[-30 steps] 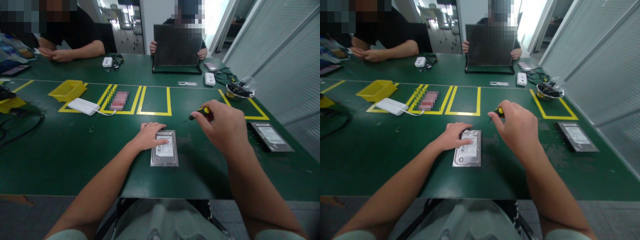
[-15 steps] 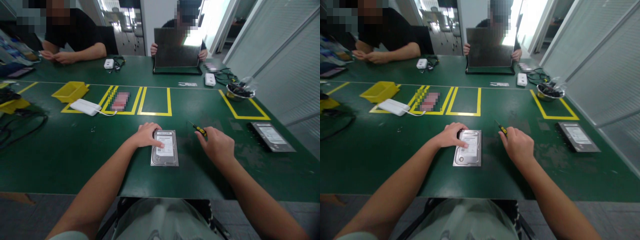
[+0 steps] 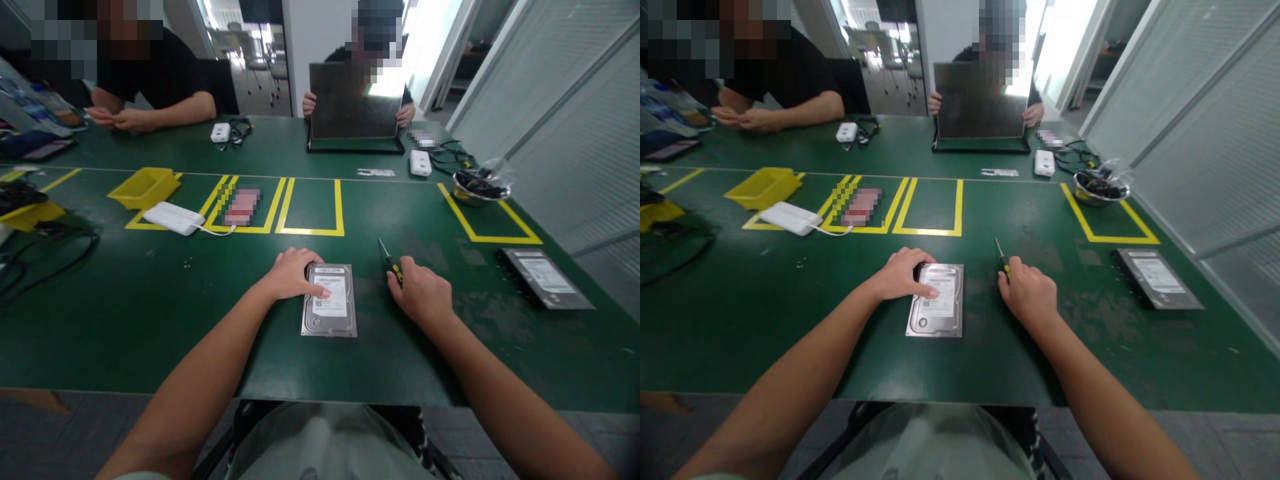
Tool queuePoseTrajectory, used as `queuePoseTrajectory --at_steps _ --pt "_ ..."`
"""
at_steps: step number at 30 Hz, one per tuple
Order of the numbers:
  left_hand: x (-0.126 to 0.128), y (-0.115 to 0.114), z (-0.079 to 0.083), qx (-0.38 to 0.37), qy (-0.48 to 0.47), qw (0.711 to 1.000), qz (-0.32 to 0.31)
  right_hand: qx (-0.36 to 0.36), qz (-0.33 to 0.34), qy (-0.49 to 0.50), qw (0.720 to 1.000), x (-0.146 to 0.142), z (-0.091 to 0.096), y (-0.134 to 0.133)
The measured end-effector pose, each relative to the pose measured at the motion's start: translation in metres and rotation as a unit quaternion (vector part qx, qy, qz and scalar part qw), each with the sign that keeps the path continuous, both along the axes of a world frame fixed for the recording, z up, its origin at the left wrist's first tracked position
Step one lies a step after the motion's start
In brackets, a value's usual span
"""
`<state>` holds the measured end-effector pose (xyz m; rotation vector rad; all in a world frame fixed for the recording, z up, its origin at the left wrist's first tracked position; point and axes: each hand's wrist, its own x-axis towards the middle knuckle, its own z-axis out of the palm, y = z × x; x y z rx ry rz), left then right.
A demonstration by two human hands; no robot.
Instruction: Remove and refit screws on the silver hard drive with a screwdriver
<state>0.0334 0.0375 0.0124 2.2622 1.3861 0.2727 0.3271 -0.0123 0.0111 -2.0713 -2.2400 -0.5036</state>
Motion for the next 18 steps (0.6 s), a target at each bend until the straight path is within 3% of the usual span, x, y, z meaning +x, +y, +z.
queuePoseTrajectory --at_steps 18 --pt "-0.0009 0.0040 0.0009 0.003 0.000 1.000 -0.009 -0.076 -0.024 0.035 0.996 0.0003 -0.0013 0.0086"
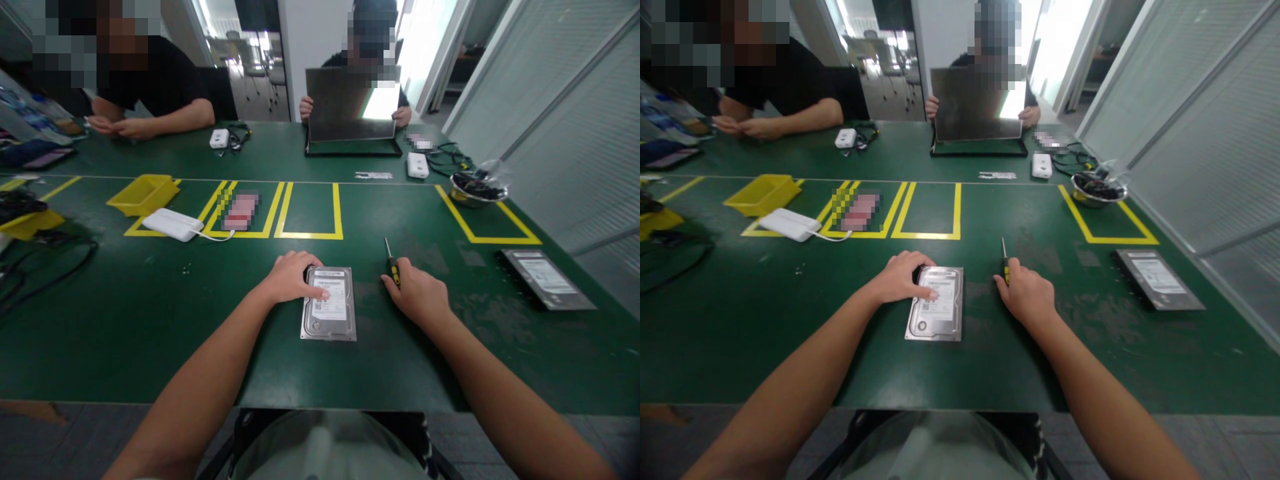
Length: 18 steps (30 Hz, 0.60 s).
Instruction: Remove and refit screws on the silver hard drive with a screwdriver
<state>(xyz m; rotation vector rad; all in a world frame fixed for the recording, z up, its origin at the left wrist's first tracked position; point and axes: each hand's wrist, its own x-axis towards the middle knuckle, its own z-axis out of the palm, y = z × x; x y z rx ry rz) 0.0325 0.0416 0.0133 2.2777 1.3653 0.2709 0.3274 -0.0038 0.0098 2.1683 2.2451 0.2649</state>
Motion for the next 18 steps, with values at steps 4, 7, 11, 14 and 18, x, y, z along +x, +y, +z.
queuePoseTrajectory --at_steps 4,7,11,14,18 --pt "0.000 0.000 0.000 0.000 0.000 1.000 -0.005 0.003 0.008 0.008 1.000 0.000 0.001 -0.001" --pt "0.000 0.000 0.001 0.004 0.001 1.000 -0.008 0.024 0.014 0.006 1.000 -0.003 0.007 -0.007" --pt "-0.001 0.000 0.000 0.009 0.002 1.000 -0.011 0.090 0.138 0.058 0.985 -0.012 0.017 -0.021" --pt "-0.001 0.000 -0.001 0.017 0.002 1.000 -0.010 0.055 0.326 0.153 0.931 -0.024 0.018 -0.034" --pt "-0.001 -0.001 -0.001 0.025 0.009 1.000 -0.009 0.002 0.441 0.169 0.881 -0.039 0.010 -0.048"
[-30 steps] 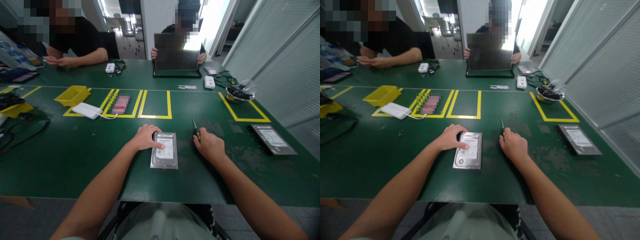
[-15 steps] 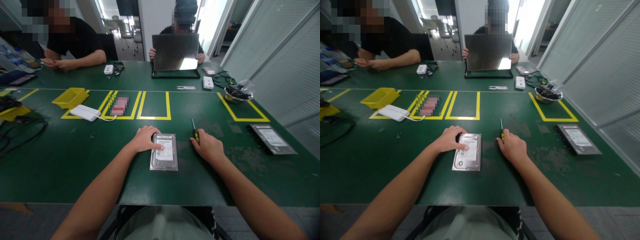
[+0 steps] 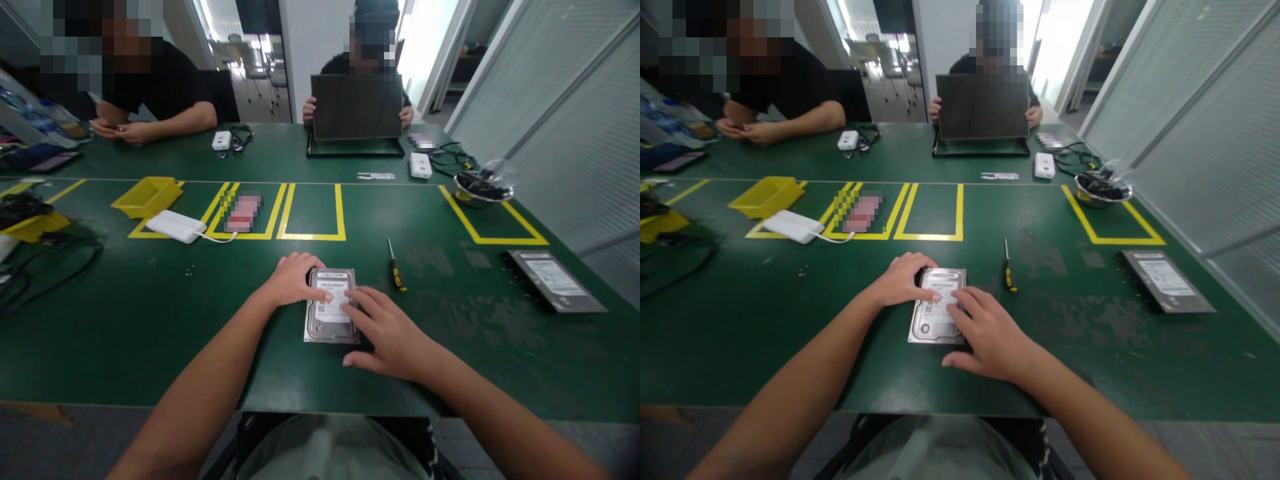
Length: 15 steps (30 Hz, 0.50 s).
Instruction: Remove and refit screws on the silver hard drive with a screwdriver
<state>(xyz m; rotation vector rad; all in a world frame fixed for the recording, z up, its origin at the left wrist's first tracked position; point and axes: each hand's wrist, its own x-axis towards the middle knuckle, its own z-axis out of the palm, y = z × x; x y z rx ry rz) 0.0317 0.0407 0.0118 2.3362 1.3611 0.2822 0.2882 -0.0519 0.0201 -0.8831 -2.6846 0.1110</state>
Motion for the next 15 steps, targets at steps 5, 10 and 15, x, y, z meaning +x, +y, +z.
queuePoseTrajectory --at_steps 5,10,15 --pt "0.000 0.000 0.000 0.006 -0.004 1.000 -0.003 0.045 0.004 -0.062 0.997 -0.010 -0.013 -0.005" --pt "-0.002 0.001 -0.004 0.002 -0.014 1.000 0.004 0.059 -0.013 -0.072 0.996 -0.011 -0.016 -0.001" --pt "-0.004 0.005 -0.012 -0.009 -0.057 0.997 0.048 0.049 -0.023 -0.067 0.996 -0.012 -0.013 0.006"
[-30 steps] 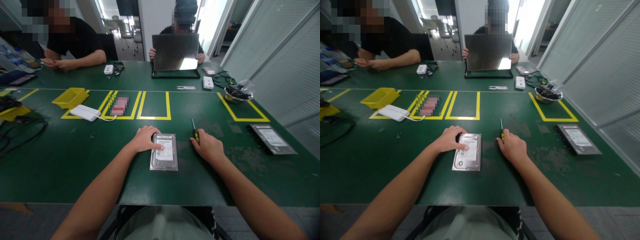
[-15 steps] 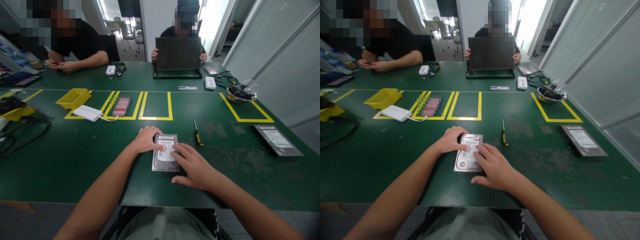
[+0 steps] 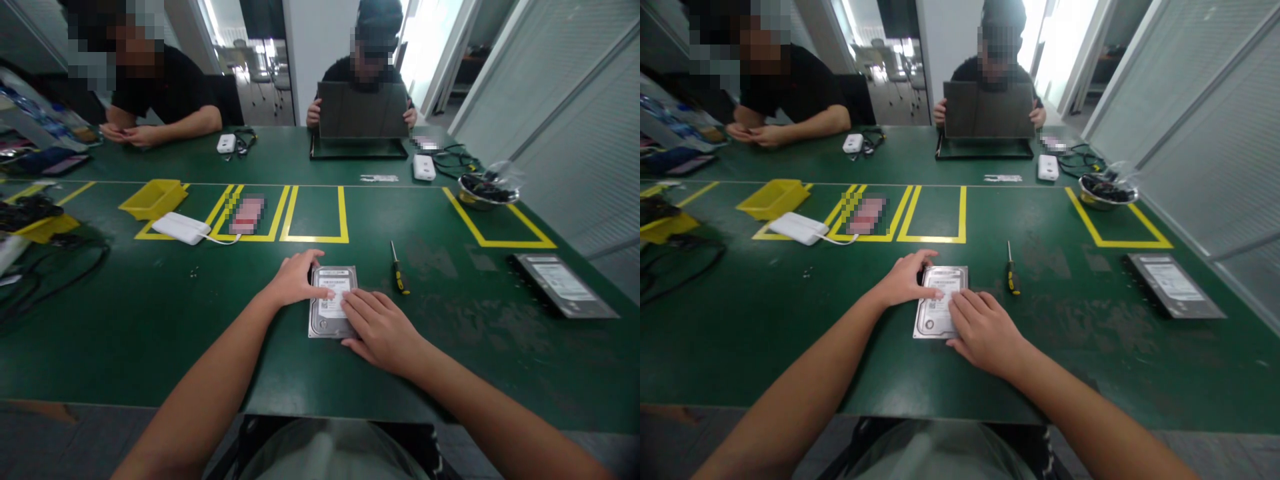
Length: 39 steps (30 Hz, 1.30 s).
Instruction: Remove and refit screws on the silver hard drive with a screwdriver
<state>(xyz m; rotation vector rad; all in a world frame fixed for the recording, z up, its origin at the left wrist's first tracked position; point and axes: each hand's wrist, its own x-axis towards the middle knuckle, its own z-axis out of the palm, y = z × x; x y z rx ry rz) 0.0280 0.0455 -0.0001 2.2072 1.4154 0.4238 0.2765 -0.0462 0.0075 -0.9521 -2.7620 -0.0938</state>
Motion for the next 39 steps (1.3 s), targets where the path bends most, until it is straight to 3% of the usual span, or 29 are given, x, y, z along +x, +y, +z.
queuePoseTrajectory --at_steps 13,21,26,32,39 --pt "0.000 0.001 -0.005 0.009 -0.053 0.998 0.027 -0.043 -0.046 -0.046 0.997 -0.012 0.017 0.002" --pt "0.002 0.001 -0.004 0.011 -0.046 0.999 0.027 -0.045 -0.079 -0.085 0.992 -0.041 0.038 0.000" --pt "0.003 0.001 -0.003 0.011 -0.045 0.999 0.029 -0.014 -0.080 -0.056 0.995 -0.052 0.024 0.000" --pt "0.001 0.000 -0.005 0.014 -0.046 0.999 0.026 0.009 -0.041 -0.010 0.999 -0.038 0.005 0.004" --pt "0.000 0.001 -0.004 0.019 -0.043 0.999 0.019 0.034 -0.016 -0.003 0.999 -0.034 -0.003 0.011"
